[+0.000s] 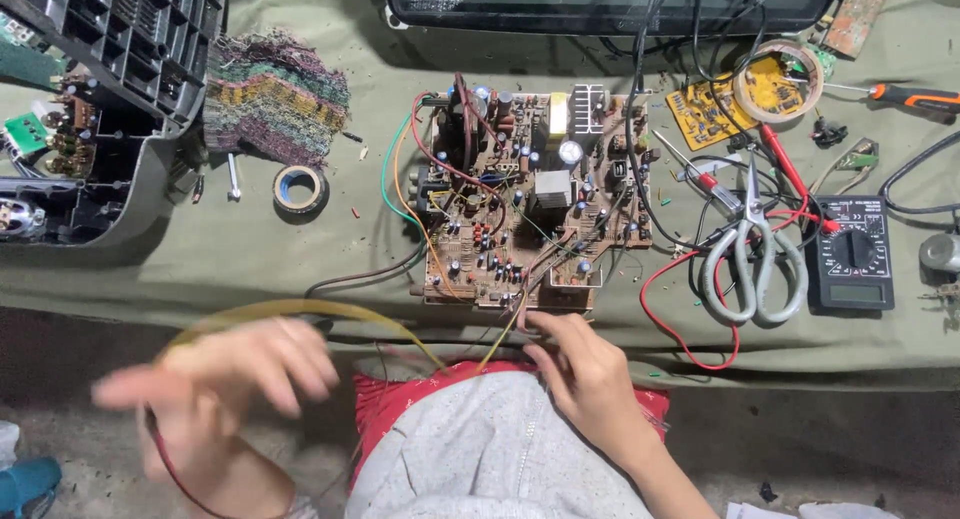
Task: Repairing electronics by twisting wires together and insulating the connection with electrical tape.
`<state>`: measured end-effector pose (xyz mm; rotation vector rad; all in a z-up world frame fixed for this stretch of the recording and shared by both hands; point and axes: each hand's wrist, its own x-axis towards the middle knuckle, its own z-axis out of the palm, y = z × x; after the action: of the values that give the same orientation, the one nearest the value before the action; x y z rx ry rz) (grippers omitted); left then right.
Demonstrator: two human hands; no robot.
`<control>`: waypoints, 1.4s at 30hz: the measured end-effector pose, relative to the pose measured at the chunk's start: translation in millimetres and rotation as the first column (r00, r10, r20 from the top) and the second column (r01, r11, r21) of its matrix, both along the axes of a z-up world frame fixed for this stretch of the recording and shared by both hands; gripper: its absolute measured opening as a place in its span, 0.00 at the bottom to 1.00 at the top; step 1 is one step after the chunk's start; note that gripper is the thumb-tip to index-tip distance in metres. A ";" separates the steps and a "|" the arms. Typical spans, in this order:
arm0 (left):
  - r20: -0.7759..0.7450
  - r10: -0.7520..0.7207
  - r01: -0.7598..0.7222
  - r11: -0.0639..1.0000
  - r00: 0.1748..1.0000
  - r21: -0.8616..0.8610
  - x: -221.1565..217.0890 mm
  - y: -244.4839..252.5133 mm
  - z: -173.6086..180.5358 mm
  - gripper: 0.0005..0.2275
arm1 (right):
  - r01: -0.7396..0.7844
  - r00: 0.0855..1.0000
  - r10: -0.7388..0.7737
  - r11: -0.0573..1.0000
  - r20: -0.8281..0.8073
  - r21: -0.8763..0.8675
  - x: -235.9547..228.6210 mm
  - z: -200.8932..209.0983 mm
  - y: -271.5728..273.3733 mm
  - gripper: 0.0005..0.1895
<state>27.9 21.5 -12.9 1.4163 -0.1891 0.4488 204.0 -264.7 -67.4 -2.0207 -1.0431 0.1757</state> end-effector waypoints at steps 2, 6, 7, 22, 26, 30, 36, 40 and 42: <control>-0.161 0.245 -0.264 0.958 0.956 -0.114 -19.8 19.3 -18.2 0.34 | 0.028 0.992 -0.030 1.000 0.122 0.014 1.4 -6.4 -8.6 0.16; -0.259 0.552 -0.604 0.655 0.793 -0.454 -40.7 43.3 -32.9 0.28 | 0.054 0.973 -0.065 0.997 0.222 0.054 4.6 -2.5 -29.1 0.06; -0.254 0.550 -0.601 0.659 0.795 -0.452 -50.1 48.7 -38.5 0.28 | 0.057 0.972 -0.069 0.997 0.224 0.059 7.1 -0.2 -31.3 0.06; -0.194 0.257 -0.315 0.864 0.947 -0.394 -116.9 62.5 -53.1 0.23 | -0.013 0.867 0.070 0.993 0.494 -0.118 26.1 -2.0 22.4 0.21; -0.215 0.384 -0.438 0.835 0.898 -0.335 -109.2 59.7 -42.6 0.22 | -0.057 0.854 0.136 0.984 0.502 -0.169 33.6 -0.5 16.6 0.07; -0.250 0.489 -0.536 0.825 0.836 -0.177 -106.0 68.0 -45.4 0.22 | -0.201 0.884 0.224 0.975 0.411 -0.098 41.1 8.5 -1.7 0.11; -0.921 0.154 0.114 0.972 0.358 0.207 -72.3 51.9 -25.9 0.29 | -0.260 0.925 0.292 0.953 -0.243 0.157 57.6 14.3 -39.4 0.10; -0.881 0.148 0.501 0.775 0.450 0.386 -78.5 79.3 -70.6 0.19 | -0.186 0.895 0.288 0.935 -0.340 0.300 53.2 -3.7 -44.2 0.14; -0.872 0.359 -0.025 0.928 0.333 0.373 -81.5 84.6 -58.9 0.23 | -0.132 0.887 0.265 0.930 -0.377 0.343 49.2 -3.0 -40.0 0.08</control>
<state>-53.5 106.1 -71.8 1.8026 0.9395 -0.3002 253.2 -304.7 -70.4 -1.5000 -0.9332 0.5024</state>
